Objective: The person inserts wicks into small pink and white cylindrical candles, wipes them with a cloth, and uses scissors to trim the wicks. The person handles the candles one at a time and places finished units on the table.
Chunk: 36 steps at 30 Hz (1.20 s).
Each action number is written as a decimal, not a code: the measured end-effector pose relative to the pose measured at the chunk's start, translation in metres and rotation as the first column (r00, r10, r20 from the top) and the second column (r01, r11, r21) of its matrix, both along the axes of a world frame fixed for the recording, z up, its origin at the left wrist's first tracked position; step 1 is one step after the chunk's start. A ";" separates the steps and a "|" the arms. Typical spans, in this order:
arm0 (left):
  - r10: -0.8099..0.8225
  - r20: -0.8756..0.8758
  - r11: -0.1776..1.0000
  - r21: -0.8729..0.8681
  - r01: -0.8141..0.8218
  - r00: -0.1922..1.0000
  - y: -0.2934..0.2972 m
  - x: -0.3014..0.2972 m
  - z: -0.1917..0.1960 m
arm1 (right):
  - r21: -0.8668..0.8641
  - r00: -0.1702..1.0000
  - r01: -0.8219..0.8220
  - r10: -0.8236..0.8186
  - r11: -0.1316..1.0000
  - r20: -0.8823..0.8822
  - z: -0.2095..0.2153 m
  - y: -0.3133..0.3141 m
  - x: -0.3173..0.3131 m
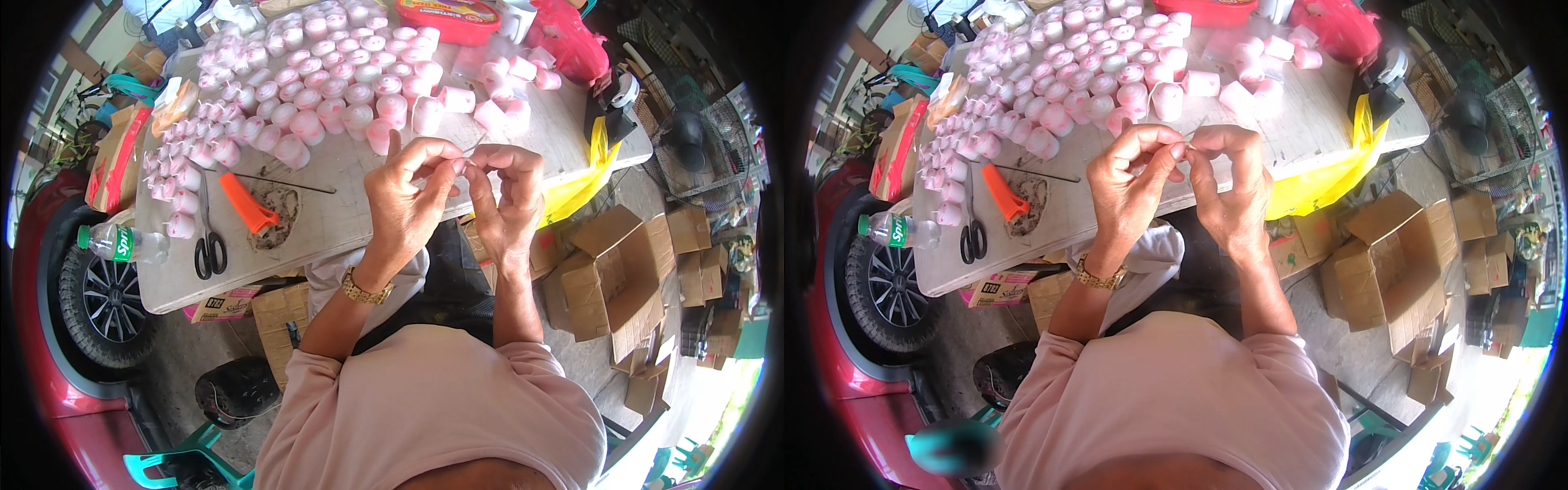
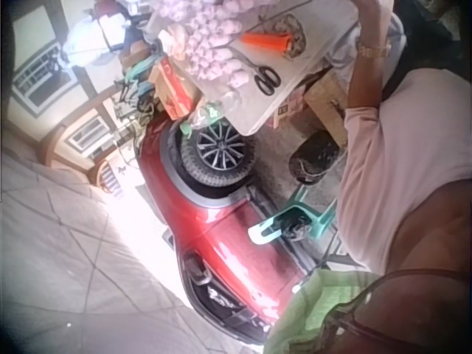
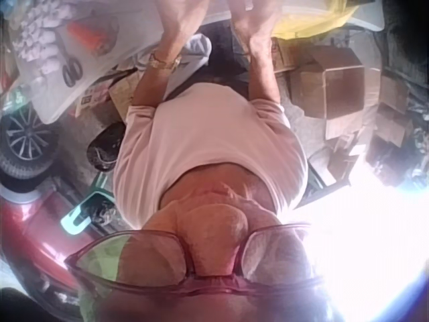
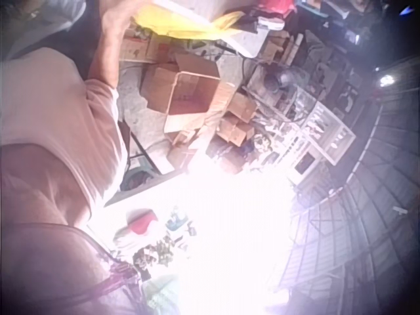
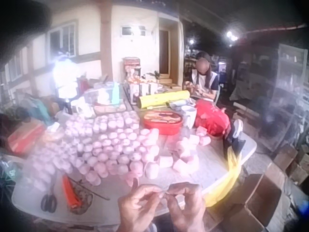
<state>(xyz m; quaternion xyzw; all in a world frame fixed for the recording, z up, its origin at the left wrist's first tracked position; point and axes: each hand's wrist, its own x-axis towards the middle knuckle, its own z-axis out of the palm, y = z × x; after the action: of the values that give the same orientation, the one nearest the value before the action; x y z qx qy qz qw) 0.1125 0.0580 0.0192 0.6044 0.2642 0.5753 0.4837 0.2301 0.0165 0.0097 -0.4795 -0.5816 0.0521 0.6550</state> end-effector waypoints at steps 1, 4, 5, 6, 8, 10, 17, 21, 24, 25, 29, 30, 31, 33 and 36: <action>0.008 -0.022 1.000 0.001 -0.008 1.000 0.000 0.000 0.000 | 0.016 1.000 0.000 0.000 1.000 0.007 -0.001 0.000 0.000; 0.021 -0.050 0.999 -0.038 -0.023 0.999 -0.001 0.000 0.000 | 0.035 1.000 -0.009 0.008 0.999 0.010 -0.002 0.003 0.000; 0.106 -0.129 0.991 0.094 -0.094 0.986 0.000 0.000 0.000 | 0.039 1.000 -0.012 0.012 0.999 0.000 -0.002 0.003 0.001; 0.192 -0.195 0.959 0.246 -0.142 0.962 0.002 -0.002 0.000 | 0.036 1.000 -0.009 0.009 0.999 0.009 -0.002 0.004 0.001; 0.334 -0.274 0.867 0.465 -0.179 0.902 0.006 -0.004 0.000 | 0.041 1.000 -0.005 0.004 0.999 0.019 0.000 0.005 0.002; 0.433 -0.326 0.789 0.587 -0.179 0.840 0.007 -0.005 0.000 | 0.049 0.988 0.076 -0.081 0.996 0.133 0.003 0.005 0.004; 0.196 -0.182 0.964 0.214 -0.156 0.964 0.002 -0.001 -0.002 | 0.242 0.857 0.197 -0.287 0.950 0.428 0.006 0.005 0.000; 0.026 -0.131 0.999 -0.037 -0.032 0.991 -0.003 -0.005 0.000 | 0.237 0.856 0.210 -0.296 0.948 0.423 0.001 0.007 0.000; 0.047 -0.226 0.990 0.144 -0.014 0.973 -0.002 -0.011 0.003 | 0.221 0.852 0.212 -0.291 0.952 0.436 0.000 0.007 0.004; 0.071 -0.264 0.976 0.216 -0.013 0.962 -0.001 -0.012 0.004 | 0.225 0.848 0.208 -0.290 0.952 0.443 0.000 0.007 0.005; 0.161 -0.352 0.924 0.382 -0.016 0.922 -0.001 -0.017 0.006 | 0.223 0.866 0.184 -0.265 0.957 0.424 0.000 0.008 0.006; 0.215 -0.384 0.895 0.445 -0.024 0.898 -0.001 -0.019 0.007 | 0.232 0.875 0.174 -0.258 0.957 0.410 0.001 0.009 0.006; 0.266 -0.415 0.866 0.499 -0.027 0.870 0.000 -0.020 0.007 | 0.210 0.883 0.199 -0.268 0.957 0.385 0.001 0.008 0.006; 0.307 -0.455 0.842 0.539 -0.016 0.836 0.000 -0.024 0.007 | 0.192 0.896 0.239 -0.292 0.952 0.334 0.003 0.008 0.007; 0.402 -0.459 0.799 0.599 -0.059 0.792 0.003 -0.029 0.004 | 0.121 0.912 0.290 -0.312 0.949 0.265 0.007 0.006 0.009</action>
<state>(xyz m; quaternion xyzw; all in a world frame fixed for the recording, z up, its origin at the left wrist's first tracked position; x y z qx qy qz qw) 0.0833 0.0615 0.0236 0.8215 0.2913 0.4781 0.1085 0.2391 0.0227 0.0164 -0.5396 -0.5893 -0.1409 0.5846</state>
